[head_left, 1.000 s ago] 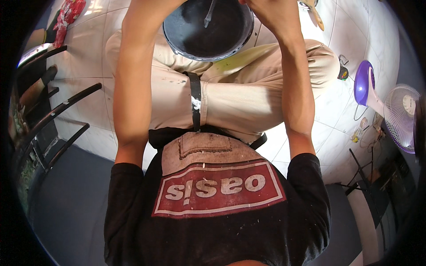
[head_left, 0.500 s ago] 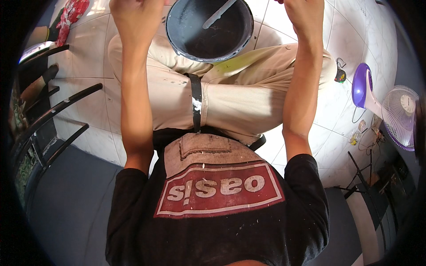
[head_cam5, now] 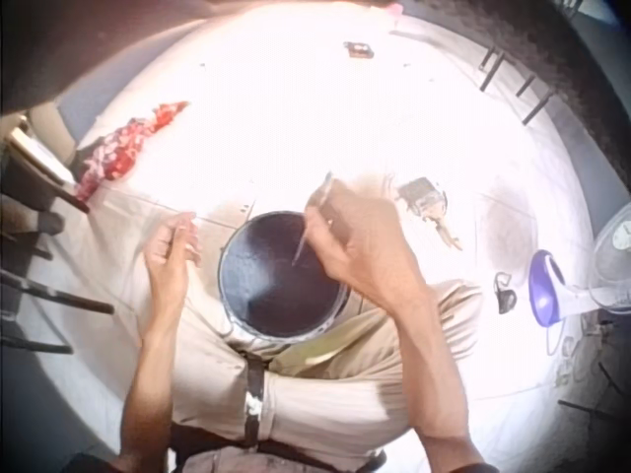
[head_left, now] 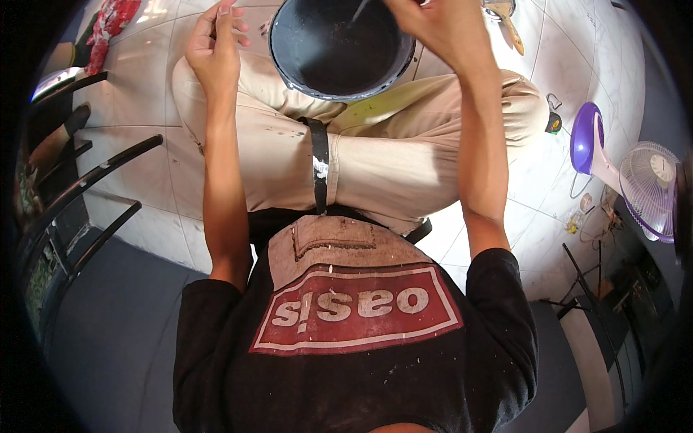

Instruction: The person sits on the floor and stirs dark paint in a bucket with a stick. They then pick up a paintbrush, dip it into the paint, and apply paint to a nearby door.

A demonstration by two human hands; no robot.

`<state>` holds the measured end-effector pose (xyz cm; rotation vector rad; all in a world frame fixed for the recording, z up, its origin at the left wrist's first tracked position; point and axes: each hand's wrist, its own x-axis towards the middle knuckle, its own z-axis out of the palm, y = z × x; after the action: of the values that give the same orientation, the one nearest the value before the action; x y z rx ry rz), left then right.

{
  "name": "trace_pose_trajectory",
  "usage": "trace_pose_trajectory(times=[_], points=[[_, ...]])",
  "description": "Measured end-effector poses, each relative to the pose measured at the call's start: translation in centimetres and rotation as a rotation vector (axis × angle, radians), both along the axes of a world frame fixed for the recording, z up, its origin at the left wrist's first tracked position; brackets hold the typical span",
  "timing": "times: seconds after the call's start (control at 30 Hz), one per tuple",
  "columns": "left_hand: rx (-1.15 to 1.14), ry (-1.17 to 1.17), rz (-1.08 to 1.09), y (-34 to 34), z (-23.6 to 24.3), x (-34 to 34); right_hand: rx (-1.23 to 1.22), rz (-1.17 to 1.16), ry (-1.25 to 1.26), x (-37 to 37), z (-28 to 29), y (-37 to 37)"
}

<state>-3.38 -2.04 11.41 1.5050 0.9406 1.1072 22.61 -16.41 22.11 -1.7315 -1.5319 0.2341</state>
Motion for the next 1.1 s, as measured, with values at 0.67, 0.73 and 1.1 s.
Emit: trace_pose_trajectory(times=[0.67, 0.73, 1.1], points=[[-0.027, 0.446, -0.048, -0.8, -5.6, 0.7, -0.336, 0.287, 0.240, -1.9, -1.7, 1.0], [-0.038, 0.474, -0.058, -0.7, -5.3, 0.7, -0.309, 0.225, 0.246, -2.1, -1.4, 1.2], [0.013, 0.390, -0.017, -0.7, -6.5, 0.9, -0.126, 0.326, 0.175, -2.9, -1.7, 1.1]])
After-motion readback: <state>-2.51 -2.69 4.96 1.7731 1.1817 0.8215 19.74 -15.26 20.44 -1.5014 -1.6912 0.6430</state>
